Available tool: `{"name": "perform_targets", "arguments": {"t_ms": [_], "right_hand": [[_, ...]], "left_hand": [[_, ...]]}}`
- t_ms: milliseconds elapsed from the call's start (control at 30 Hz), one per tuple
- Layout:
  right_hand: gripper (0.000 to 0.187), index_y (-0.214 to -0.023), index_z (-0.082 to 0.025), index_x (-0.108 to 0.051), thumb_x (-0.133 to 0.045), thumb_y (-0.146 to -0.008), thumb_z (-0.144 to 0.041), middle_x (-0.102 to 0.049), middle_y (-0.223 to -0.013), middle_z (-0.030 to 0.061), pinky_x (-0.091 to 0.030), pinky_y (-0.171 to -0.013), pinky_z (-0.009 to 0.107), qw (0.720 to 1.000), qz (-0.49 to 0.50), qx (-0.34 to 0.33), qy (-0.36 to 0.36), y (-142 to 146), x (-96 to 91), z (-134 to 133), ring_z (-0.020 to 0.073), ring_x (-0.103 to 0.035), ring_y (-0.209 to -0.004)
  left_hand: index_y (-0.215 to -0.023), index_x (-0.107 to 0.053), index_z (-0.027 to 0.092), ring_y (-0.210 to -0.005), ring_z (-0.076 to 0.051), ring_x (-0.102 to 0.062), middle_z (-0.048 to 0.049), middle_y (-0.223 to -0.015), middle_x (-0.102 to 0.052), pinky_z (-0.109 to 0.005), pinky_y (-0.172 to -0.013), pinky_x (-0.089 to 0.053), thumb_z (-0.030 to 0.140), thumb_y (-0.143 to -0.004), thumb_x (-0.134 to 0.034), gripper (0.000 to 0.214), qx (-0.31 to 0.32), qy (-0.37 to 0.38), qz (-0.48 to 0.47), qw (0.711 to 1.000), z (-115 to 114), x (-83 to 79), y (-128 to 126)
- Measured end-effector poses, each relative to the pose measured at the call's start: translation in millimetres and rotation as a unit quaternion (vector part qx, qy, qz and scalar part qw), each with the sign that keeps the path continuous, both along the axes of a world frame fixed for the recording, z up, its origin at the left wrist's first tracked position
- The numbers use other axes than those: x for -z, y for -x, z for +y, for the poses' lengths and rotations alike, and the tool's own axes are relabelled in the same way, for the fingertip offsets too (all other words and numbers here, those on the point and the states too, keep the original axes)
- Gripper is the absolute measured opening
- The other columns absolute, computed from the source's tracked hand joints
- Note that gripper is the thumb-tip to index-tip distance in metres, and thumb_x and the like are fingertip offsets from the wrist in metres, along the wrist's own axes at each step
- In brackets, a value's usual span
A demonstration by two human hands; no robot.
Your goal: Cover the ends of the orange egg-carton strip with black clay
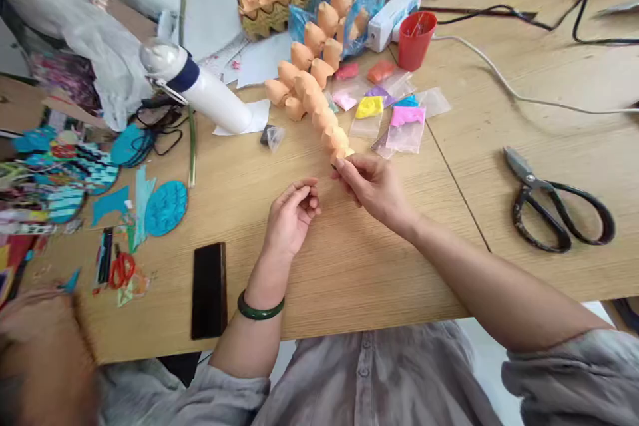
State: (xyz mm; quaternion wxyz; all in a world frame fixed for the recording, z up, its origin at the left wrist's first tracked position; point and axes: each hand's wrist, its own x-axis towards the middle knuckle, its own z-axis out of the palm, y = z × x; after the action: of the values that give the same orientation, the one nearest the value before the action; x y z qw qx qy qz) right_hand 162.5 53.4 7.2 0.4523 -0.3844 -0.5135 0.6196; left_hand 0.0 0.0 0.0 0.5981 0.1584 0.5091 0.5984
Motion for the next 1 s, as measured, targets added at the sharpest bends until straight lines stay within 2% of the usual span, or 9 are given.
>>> {"name": "perform_targets", "arguments": {"t_ms": [133, 267, 367, 433, 533, 633, 733, 867, 1000], "right_hand": [[0.055, -0.076, -0.017, -0.070, -0.086, -0.074, -0.069, -0.057, -0.058, -0.0027, -0.032, -0.038, 0.022, 1.000, 0.017, 0.010, 0.009, -1.4, -2.5, 1.6, 0.0065, -0.045, -0.043], [0.053, -0.073, -0.018, -0.069, -0.078, -0.083, -0.070, -0.054, -0.055, -0.0034, -0.030, -0.038, 0.023, 1.000, 0.012, 0.007, -0.009, -3.7, -1.8, 3.4, 0.0067, -0.042, -0.042], [0.047, -0.077, -0.019, -0.071, -0.081, -0.083, -0.065, -0.059, -0.063, -0.0020, -0.042, -0.048, 0.023, 0.996, -0.019, 0.071, -0.058, -6.3, 2.4, 8.5, 0.0088, -0.050, -0.052], [0.043, -0.078, -0.020, -0.071, -0.082, -0.084, -0.061, -0.065, -0.072, -0.0003, -0.050, -0.059, 0.025, 0.987, -0.045, 0.136, -0.079, -7.9, 8.1, 14.3, 0.0113, -0.059, -0.064], [0.035, -0.077, -0.019, -0.071, -0.083, -0.085, -0.052, -0.068, -0.079, 0.0005, -0.054, -0.070, 0.027, 0.978, -0.071, 0.187, -0.058, -8.7, 19.8, 23.0, 0.0131, -0.064, -0.074], [0.028, -0.080, -0.019, -0.073, -0.084, -0.085, -0.044, -0.071, -0.081, 0.0009, -0.057, -0.076, 0.029, 0.985, -0.029, 0.166, 0.024, -6.2, 29.6, 26.7, 0.0135, -0.067, -0.076], [0.027, -0.081, -0.019, -0.074, -0.084, -0.084, -0.044, -0.072, -0.080, 0.0014, -0.059, -0.079, 0.030, 0.987, 0.012, 0.135, 0.084, -2.6, 33.1, 25.2, 0.0137, -0.068, -0.075], [0.031, -0.079, -0.019, -0.075, -0.086, -0.080, -0.048, -0.074, -0.081, 0.0021, -0.060, -0.081, 0.031, 0.990, 0.009, 0.111, 0.092, -0.7, 31.1, 20.9, 0.0148, -0.068, -0.076], [0.032, -0.078, -0.020, -0.075, -0.085, -0.079, -0.050, -0.074, -0.081, 0.0026, -0.059, -0.081, 0.031, 0.990, 0.005, 0.110, 0.088, -0.5, 28.0, 18.1, 0.0158, -0.068, -0.079]], "left_hand": [[-0.091, -0.077, 0.010, -0.055, -0.005, -0.057, -0.0012, -0.075, -0.067, -0.017, -0.048, -0.043, 0.009, -0.083, -0.065, 0.015, 0.015, -0.003, -0.018, 1.000, -0.8, 1.0, 1.0], [-0.094, -0.078, 0.011, -0.051, -0.004, -0.050, 0.0033, -0.065, -0.057, -0.017, -0.048, -0.043, 0.015, -0.088, -0.068, 0.012, 0.027, -0.001, -0.038, 0.999, -2.1, 2.1, 2.8], [-0.097, -0.078, 0.011, -0.047, -0.004, -0.044, 0.0071, -0.057, -0.048, -0.017, -0.048, -0.043, 0.016, -0.090, -0.069, 0.012, 0.049, 0.000, -0.041, 0.998, -2.6, 2.8, 3.3], [-0.099, -0.079, 0.011, -0.047, -0.004, -0.044, 0.0046, -0.060, -0.057, -0.018, -0.050, -0.048, 0.011, -0.089, -0.066, 0.015, 0.056, 0.008, -0.032, 0.998, -2.4, 2.8, 2.6], [-0.100, -0.078, 0.010, -0.050, -0.002, -0.047, -0.0049, -0.085, -0.077, -0.022, -0.060, -0.057, 0.005, -0.087, -0.062, 0.022, 0.049, 0.026, -0.026, 0.998, -1.8, 2.5, 1.1], [-0.105, -0.078, 0.008, -0.053, -0.001, -0.047, -0.0103, -0.106, -0.081, -0.026, -0.073, -0.063, 0.004, -0.086, -0.062, 0.025, 0.045, 0.032, -0.031, 0.998, -1.9, 3.4, 0.2], [-0.111, -0.076, 0.009, -0.053, -0.001, -0.045, -0.0118, -0.113, -0.082, -0.032, -0.082, -0.065, 0.006, -0.085, -0.065, 0.028, 0.045, 0.037, -0.025, 0.998, -2.5, 6.2, -0.5], [-0.114, -0.075, 0.011, -0.053, -0.001, -0.044, -0.0128, -0.117, -0.082, -0.037, -0.082, -0.066, 0.007, -0.083, -0.068, 0.032, 0.046, 0.034, -0.012, 0.998, -2.3, 10.9, -0.5], [-0.108, -0.077, 0.012, -0.053, -0.002, -0.045, -0.0104, -0.107, -0.083, -0.036, -0.081, -0.065, 0.009, -0.079, -0.071, 0.030, 0.040, 0.029, 0.010, 0.999, -0.9, 14.6, 0.9]]}}
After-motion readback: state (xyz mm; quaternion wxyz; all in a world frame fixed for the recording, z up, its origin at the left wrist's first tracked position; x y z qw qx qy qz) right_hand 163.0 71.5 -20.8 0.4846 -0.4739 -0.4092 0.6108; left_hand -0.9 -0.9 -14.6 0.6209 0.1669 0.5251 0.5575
